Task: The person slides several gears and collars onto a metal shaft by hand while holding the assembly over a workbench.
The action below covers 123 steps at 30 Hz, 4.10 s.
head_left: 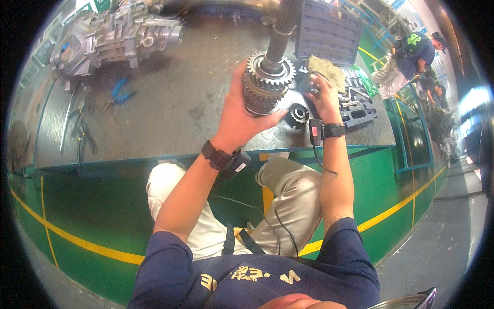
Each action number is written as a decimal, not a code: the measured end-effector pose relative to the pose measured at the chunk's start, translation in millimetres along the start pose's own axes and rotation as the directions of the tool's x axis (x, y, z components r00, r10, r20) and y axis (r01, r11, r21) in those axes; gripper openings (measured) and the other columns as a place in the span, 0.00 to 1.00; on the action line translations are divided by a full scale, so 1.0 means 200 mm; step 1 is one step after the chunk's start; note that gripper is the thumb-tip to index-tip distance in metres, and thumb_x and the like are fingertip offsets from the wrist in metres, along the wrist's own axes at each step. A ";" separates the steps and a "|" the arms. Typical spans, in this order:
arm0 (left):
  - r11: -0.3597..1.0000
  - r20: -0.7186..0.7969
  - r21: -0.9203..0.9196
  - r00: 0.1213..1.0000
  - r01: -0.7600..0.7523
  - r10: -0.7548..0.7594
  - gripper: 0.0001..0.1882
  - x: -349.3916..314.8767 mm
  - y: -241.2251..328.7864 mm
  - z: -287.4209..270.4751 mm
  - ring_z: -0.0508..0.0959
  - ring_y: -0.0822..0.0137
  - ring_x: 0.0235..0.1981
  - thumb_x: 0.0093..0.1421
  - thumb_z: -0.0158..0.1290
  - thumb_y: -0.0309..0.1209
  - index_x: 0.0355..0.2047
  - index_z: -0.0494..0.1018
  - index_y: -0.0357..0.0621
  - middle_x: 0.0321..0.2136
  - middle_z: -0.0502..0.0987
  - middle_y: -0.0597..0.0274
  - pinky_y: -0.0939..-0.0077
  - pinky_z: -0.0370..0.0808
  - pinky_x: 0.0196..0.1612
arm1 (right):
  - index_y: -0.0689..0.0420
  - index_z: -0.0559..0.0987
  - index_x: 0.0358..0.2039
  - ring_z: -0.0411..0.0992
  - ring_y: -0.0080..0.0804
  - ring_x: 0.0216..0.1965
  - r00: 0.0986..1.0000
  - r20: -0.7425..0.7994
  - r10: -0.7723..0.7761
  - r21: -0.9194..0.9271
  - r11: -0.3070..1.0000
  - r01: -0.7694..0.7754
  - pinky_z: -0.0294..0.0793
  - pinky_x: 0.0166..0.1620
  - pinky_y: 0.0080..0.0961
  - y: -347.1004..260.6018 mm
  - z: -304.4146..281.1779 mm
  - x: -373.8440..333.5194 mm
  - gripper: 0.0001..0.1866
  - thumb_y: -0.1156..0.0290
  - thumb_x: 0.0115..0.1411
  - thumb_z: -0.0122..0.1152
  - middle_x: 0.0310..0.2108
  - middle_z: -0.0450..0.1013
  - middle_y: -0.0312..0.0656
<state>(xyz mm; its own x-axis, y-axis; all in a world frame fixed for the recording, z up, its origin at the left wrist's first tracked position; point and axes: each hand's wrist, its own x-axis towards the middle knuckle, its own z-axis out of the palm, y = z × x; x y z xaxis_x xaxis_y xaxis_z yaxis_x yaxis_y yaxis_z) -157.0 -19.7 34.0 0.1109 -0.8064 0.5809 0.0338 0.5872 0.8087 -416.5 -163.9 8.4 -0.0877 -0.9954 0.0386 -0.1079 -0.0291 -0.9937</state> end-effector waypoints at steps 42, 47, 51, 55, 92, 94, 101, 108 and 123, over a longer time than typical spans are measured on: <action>0.988 0.103 0.133 0.993 -0.074 0.060 0.57 -0.03 0.12 0.05 0.77 0.56 0.61 0.46 0.77 0.34 0.72 0.56 0.48 0.60 0.74 0.51 0.59 0.73 0.63 | 0.71 0.65 0.65 0.81 0.52 0.51 0.594 0.150 -0.790 0.673 0.522 0.524 0.84 0.57 0.52 -1.72 0.43 -0.69 0.36 0.47 0.75 0.49 0.50 0.77 0.59; 0.993 0.086 0.097 0.995 -0.066 0.057 0.56 0.00 0.10 0.04 0.77 0.57 0.61 0.46 0.77 0.34 0.72 0.56 0.49 0.60 0.75 0.51 0.59 0.73 0.63 | 0.69 0.72 0.56 0.80 0.59 0.50 0.773 0.198 -0.603 0.676 0.655 0.338 0.77 0.60 0.58 -1.53 0.42 -0.61 0.30 0.49 0.76 0.44 0.49 0.78 0.63; 0.999 0.119 0.026 0.993 0.023 -0.026 0.56 0.00 0.10 0.04 0.76 0.57 0.62 0.46 0.77 0.33 0.72 0.56 0.50 0.60 0.75 0.50 0.60 0.73 0.64 | 0.66 0.74 0.51 0.83 0.56 0.44 0.778 0.305 -0.549 0.581 0.754 0.305 0.81 0.56 0.49 -1.29 0.44 -0.60 0.25 0.56 0.78 0.36 0.42 0.81 0.58; 0.996 0.080 0.092 0.997 0.010 -0.017 0.56 -0.01 0.11 0.03 0.77 0.58 0.61 0.46 0.77 0.33 0.72 0.55 0.49 0.60 0.75 0.49 0.59 0.73 0.63 | 0.70 0.75 0.54 0.80 0.59 0.51 0.800 0.260 -0.541 0.368 0.821 0.436 0.77 0.59 0.47 -1.10 0.47 -0.62 0.30 0.55 0.75 0.36 0.43 0.80 0.66; 0.984 0.084 0.132 0.991 -0.119 0.108 0.51 0.00 0.03 0.04 0.80 0.62 0.56 0.45 0.78 0.32 0.65 0.59 0.44 0.56 0.76 0.55 0.63 0.78 0.57 | 0.67 0.83 0.47 0.83 0.50 0.45 0.898 0.217 -0.382 -0.602 0.672 0.432 0.80 0.49 0.37 -0.32 0.03 -0.33 0.19 0.62 0.65 0.66 0.41 0.83 0.58; 0.999 0.095 0.038 0.995 -0.023 0.019 0.52 -0.02 0.04 0.03 0.79 0.62 0.57 0.46 0.78 0.30 0.66 0.57 0.44 0.58 0.74 0.54 0.64 0.78 0.58 | 0.67 0.83 0.47 0.82 0.53 0.45 0.941 0.236 -0.242 -0.675 0.657 0.337 0.80 0.50 0.39 -0.21 -0.04 -0.31 0.23 0.58 0.61 0.69 0.42 0.82 0.60; 0.998 0.075 0.015 0.995 0.063 -0.064 0.55 -0.06 0.03 0.02 0.75 0.62 0.59 0.47 0.77 0.24 0.68 0.52 0.40 0.61 0.68 0.52 0.63 0.76 0.62 | 0.63 0.80 0.55 0.80 0.52 0.51 0.947 0.318 0.047 -0.889 0.363 0.280 0.78 0.54 0.43 -0.07 -0.04 -0.31 0.41 0.48 0.47 0.80 0.48 0.81 0.60; 0.988 0.051 -0.071 0.989 0.140 -0.137 0.54 -0.04 0.05 0.02 0.76 0.62 0.58 0.47 0.77 0.25 0.68 0.53 0.40 0.59 0.70 0.53 0.63 0.76 0.61 | 0.70 0.81 0.52 0.82 0.40 0.43 0.956 0.289 -0.044 -0.356 0.922 0.150 0.82 0.46 0.37 -0.11 -0.10 -0.30 0.33 0.57 0.53 0.75 0.40 0.83 0.51; 0.971 0.008 0.228 0.997 0.067 -0.071 0.51 -0.03 0.07 -0.01 0.77 0.61 0.58 0.47 0.78 0.32 0.65 0.57 0.40 0.59 0.72 0.51 0.61 0.76 0.60 | 0.68 0.64 0.69 0.74 0.46 0.50 0.793 0.513 -0.328 0.820 0.461 -0.340 0.77 0.52 0.41 -0.61 0.05 -0.56 0.41 0.41 0.74 0.44 0.60 0.71 0.58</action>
<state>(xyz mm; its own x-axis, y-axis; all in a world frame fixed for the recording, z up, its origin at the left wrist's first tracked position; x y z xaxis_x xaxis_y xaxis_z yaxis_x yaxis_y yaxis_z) -155.8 -6.8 42.3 0.1004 -0.8466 0.5226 -0.1865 0.4999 0.8457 -383.7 -50.5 123.6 0.4741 -0.8267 0.3031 0.7920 0.2500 -0.5569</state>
